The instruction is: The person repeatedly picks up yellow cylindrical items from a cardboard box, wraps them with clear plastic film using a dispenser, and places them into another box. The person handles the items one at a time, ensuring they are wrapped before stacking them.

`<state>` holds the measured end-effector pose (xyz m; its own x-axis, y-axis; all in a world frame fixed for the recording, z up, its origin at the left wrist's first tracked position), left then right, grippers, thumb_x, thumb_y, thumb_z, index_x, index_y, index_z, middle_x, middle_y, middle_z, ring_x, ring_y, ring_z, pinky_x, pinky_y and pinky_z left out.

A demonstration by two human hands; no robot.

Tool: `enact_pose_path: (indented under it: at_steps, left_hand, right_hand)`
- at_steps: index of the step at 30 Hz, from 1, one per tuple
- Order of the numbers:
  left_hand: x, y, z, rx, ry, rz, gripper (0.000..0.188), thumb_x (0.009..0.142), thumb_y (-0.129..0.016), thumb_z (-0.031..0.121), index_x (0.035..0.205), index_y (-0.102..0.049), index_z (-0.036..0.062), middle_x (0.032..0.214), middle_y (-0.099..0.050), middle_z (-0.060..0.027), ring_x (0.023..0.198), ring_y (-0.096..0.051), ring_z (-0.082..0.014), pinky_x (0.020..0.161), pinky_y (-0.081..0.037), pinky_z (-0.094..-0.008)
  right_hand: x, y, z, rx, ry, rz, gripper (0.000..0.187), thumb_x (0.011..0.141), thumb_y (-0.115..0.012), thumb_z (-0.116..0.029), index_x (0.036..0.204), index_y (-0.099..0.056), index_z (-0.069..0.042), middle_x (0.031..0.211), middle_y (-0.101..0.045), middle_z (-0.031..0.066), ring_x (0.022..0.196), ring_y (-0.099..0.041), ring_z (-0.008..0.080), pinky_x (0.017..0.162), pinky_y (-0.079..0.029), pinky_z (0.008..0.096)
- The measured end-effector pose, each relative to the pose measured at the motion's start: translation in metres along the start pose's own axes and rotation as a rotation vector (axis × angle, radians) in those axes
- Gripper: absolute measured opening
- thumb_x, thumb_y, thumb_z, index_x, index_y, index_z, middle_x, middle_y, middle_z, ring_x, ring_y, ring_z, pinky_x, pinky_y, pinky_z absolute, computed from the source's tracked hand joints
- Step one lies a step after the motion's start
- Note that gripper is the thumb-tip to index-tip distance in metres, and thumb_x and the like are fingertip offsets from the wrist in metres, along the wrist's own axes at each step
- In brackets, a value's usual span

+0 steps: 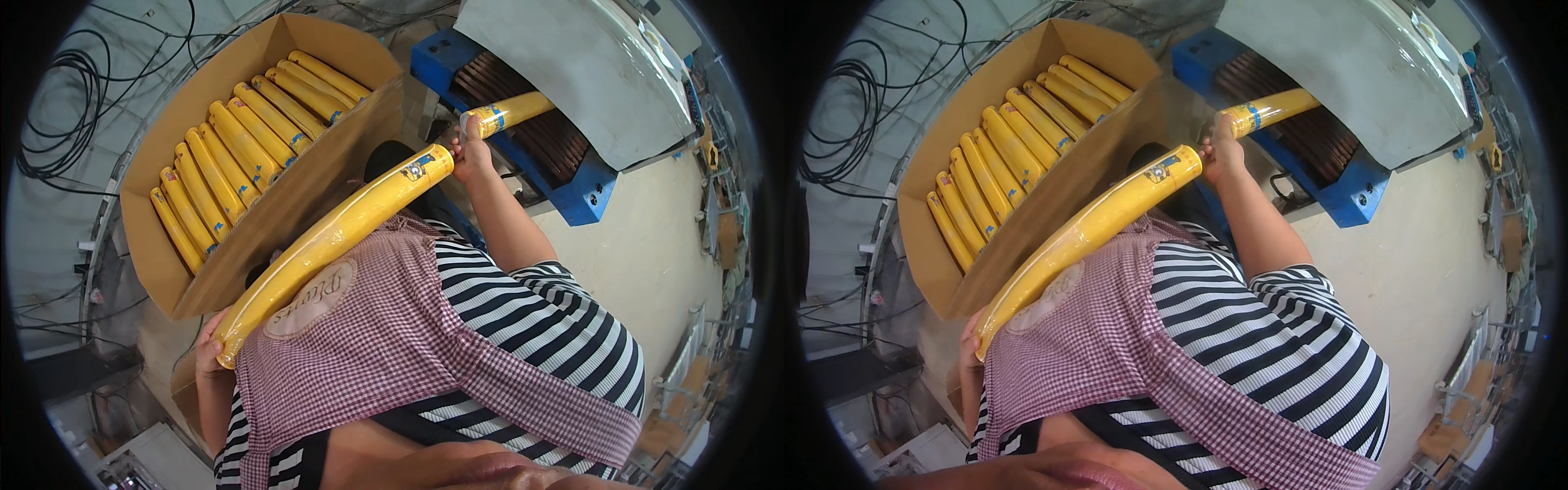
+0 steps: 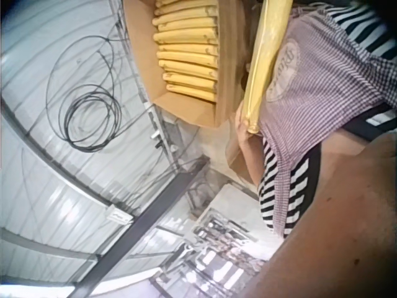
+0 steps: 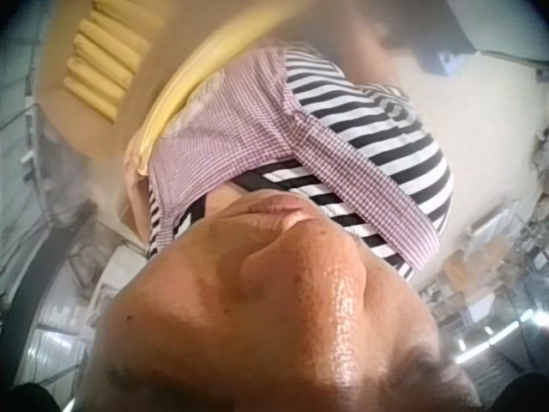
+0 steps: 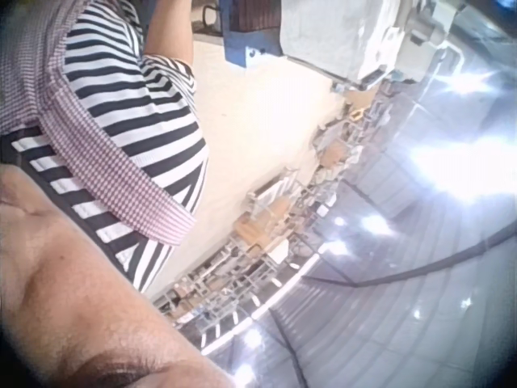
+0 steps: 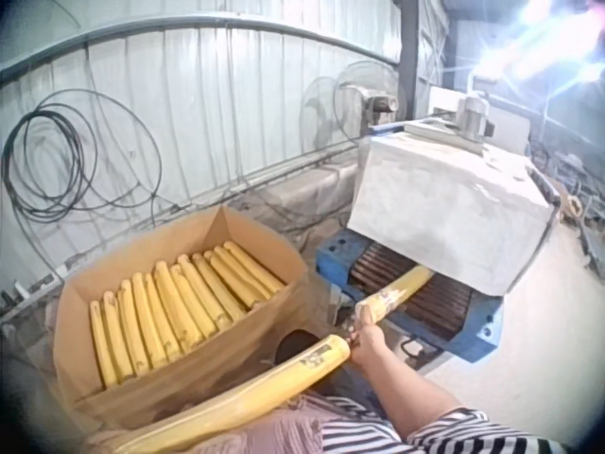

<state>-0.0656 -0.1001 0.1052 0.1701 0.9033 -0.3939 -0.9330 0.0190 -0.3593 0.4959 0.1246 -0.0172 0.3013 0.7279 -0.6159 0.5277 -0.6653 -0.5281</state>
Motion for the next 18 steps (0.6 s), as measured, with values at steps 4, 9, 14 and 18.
enact_pose_path:
  at_steps: [4, 9, 14, 18]
  left_hand:
    - [-0.009, -0.02, 0.02, -0.04, 0.049, -0.001, 0.087, 0.066, -0.082, 0.028, 0.133, -0.045, -0.0134, 0.126, -0.06, -0.0226, 0.112, -0.063, -0.0297, 0.1, -0.049, -0.0391]
    - [-0.041, 0.031, 0.061, 0.037, -0.046, -0.026, 0.086, 0.069, -0.076, 0.031, 0.133, -0.043, -0.0148, 0.125, -0.06, -0.0249, 0.112, -0.063, -0.032, 0.099, -0.049, -0.0404]
    - [-0.071, 0.069, 0.026, 0.047, -0.133, 0.123, 0.087, 0.07, -0.076, 0.035, 0.134, -0.043, -0.0134, 0.128, -0.057, -0.0253, 0.115, -0.06, -0.0329, 0.101, -0.047, -0.0424]
    - [-0.083, 0.092, -0.04, 0.132, -0.216, 0.302, 0.089, 0.076, -0.075, 0.051, 0.135, -0.045, -0.0092, 0.127, -0.059, -0.021, 0.112, -0.061, -0.0282, 0.096, -0.049, -0.0419]
  right_hand:
    - [-0.004, 0.0, -0.001, 0.113, 0.122, 0.071, 0.041, 0.086, -0.072, -0.047, 0.096, -0.056, -0.01, 0.07, -0.049, 0.0028, 0.052, -0.041, 0.011, 0.048, -0.039, 0.0232]
    - [0.051, 0.053, -0.036, 0.222, 0.043, -0.09, 0.042, 0.085, -0.075, -0.038, 0.107, -0.056, -0.007, 0.09, -0.057, 0.0101, 0.072, -0.055, 0.0167, 0.062, -0.049, 0.0298]
    - [0.03, 0.036, -0.066, 0.228, 0.142, -0.295, 0.068, 0.085, -0.068, -0.055, 0.127, -0.051, -0.004, 0.117, -0.058, 0.0142, 0.11, -0.056, 0.0304, 0.1, -0.043, 0.049]
    - [0.072, 0.065, -0.094, 0.154, 0.265, -0.091, 0.053, 0.087, -0.073, -0.038, 0.12, -0.052, -0.003, 0.109, -0.061, 0.0144, 0.098, -0.062, 0.0333, 0.091, -0.051, 0.0514]
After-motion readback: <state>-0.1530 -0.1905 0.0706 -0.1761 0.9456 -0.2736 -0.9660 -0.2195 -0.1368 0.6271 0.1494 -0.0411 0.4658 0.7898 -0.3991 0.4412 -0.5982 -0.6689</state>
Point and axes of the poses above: each hand's wrist, its own x-axis towards the middle knuckle, its own y-axis out of the back of the hand, z = x × y, the point moved 7 cm from there along x, towards the middle knuckle
